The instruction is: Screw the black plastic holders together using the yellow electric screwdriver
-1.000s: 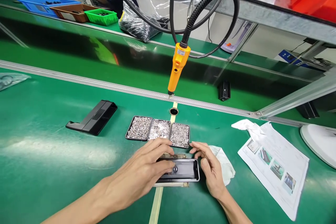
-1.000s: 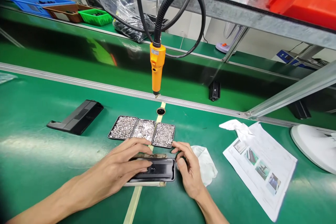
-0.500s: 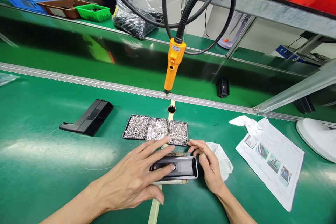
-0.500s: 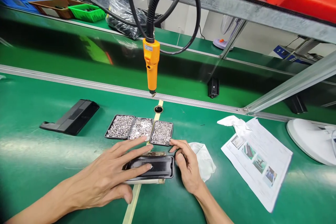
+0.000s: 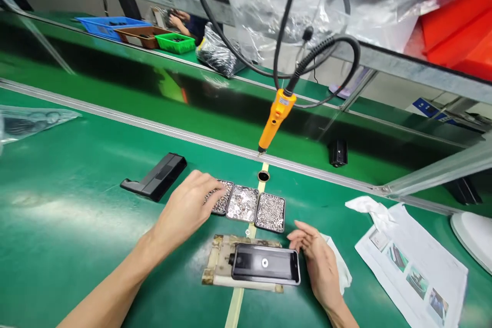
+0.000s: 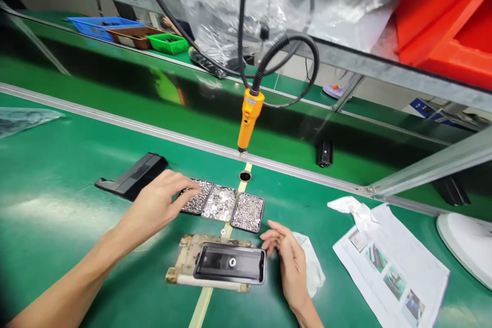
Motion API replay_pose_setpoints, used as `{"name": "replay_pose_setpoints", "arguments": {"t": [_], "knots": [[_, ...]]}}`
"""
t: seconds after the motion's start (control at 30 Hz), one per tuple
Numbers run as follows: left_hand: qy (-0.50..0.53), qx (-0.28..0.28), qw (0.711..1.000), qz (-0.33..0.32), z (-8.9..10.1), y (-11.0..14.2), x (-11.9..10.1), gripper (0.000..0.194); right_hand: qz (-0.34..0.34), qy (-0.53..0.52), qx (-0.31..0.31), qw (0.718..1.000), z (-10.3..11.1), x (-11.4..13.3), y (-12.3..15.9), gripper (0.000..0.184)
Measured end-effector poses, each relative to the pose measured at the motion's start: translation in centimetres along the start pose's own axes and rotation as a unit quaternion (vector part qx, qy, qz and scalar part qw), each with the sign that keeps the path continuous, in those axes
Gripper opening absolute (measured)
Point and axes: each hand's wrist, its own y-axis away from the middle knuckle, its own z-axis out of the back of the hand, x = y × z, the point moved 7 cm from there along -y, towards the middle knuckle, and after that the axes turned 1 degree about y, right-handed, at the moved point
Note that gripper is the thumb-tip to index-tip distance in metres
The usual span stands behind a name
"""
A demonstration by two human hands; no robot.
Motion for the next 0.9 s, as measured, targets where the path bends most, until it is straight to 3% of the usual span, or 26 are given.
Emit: {"name": "replay_pose_setpoints", "arguments": {"t": [0.1,0.23,0.37,0.5,0.6,0.73,0.9], "knots": [[-0.065,0.067,0.995,0.03,-2.0,0.5,2.9,0.013,-0.018,0.014,-0.015,1.0,0.4,1.1,-1.6,0.042],[-0.057,0.071,0.995,0.037,-3.6,1.2,3.6,0.013,0.022,0.139,-0.002,0.99,-1.1,5.5,-5.7,0.038],[-0.033,0.069,0.996,0.04,-4.1,1.1,3.4,0.021,0.091,0.204,-0.028,0.974,-4.3,9.6,-11.7,0.046],[-0.013,0.061,0.997,0.034,-4.1,1.2,3.6,0.029,0.16,0.224,-0.064,0.959,-8.1,11.8,-17.6,0.075],[-0.006,0.048,0.998,0.03,-4.2,1.3,3.9,0.028,0.172,0.197,-0.045,0.964,-10.4,12.2,-20.5,0.064],[0.001,0.026,0.999,0.023,-4.6,1.4,4.2,0.01,0.173,0.202,-0.053,0.963,-10.9,12.3,-20.6,0.041],[0.014,0.026,1.0,0.008,-5.3,1.4,4.1,0.024,0.152,0.159,-0.052,0.974,-10.2,12.3,-17.6,0.044]]}}
